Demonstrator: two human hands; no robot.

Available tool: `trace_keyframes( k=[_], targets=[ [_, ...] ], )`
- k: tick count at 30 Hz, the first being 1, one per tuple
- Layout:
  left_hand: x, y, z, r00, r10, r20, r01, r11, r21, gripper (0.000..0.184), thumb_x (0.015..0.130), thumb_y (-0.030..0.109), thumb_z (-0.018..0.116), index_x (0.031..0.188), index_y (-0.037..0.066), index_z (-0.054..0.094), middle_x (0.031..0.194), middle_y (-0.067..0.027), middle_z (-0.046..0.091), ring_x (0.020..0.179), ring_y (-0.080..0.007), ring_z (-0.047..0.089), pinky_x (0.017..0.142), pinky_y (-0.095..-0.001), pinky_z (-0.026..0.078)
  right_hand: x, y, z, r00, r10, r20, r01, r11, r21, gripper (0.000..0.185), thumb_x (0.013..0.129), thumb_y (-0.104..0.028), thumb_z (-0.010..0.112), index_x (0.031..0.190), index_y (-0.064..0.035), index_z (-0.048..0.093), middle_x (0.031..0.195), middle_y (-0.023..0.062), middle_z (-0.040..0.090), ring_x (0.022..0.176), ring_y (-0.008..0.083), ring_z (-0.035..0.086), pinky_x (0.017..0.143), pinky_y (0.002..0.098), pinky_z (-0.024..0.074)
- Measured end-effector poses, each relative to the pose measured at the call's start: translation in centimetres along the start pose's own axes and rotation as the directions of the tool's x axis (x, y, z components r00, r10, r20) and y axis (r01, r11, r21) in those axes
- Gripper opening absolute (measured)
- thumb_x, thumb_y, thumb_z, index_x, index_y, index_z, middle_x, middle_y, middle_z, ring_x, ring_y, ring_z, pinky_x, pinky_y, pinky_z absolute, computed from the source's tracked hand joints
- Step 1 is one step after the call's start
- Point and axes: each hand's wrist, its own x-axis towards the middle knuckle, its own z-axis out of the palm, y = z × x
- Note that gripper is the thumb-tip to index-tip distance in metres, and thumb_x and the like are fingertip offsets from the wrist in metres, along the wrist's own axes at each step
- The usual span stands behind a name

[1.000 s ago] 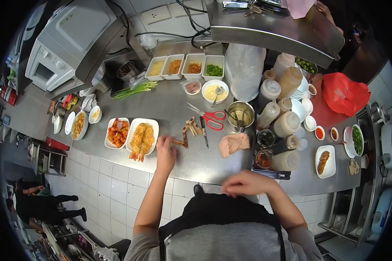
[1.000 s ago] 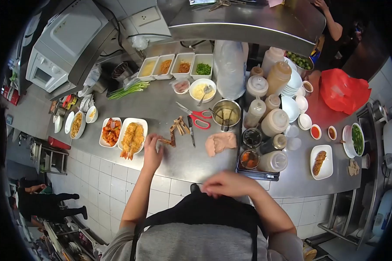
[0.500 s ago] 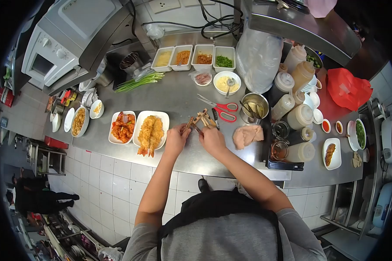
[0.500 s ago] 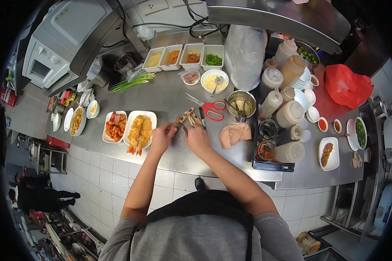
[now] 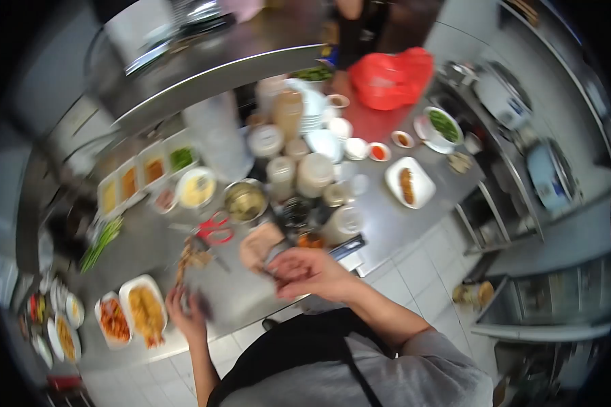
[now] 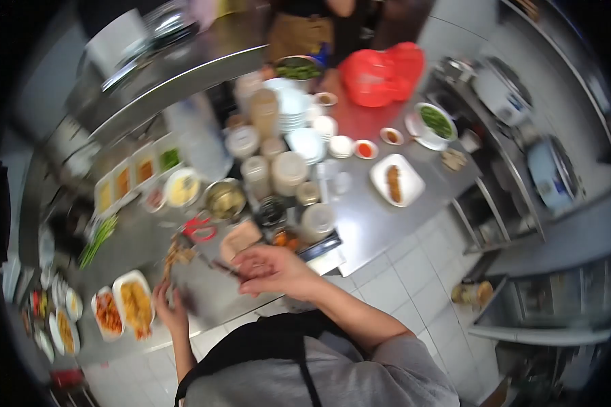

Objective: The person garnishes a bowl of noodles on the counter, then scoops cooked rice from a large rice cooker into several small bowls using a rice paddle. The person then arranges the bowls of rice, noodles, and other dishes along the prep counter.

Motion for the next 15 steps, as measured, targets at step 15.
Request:
trace_keyframes(
  k=[15],
  targets=[
    [0.3,8.3,2.6,0.995,0.089,0.037,-0.078,0.97,-0.231,0.018,0.078,-0.006,0.051,0.094,0.0,0.058,0.109,-0.0151,0.052,0.106,-0.0283,0.049,0.094,-0.0374,0.035,-6.5,-6.2,-27.5,0.518,-0.473,-0.712,-0.836,-0.103,-0.539,0.018,0.072,-0.001,0.06,0.089,0.0032,0.063,0.089,0.0223,0.06,0.078,0.0359,0.063,0.068,0.0428,0.0508]
  ],
)
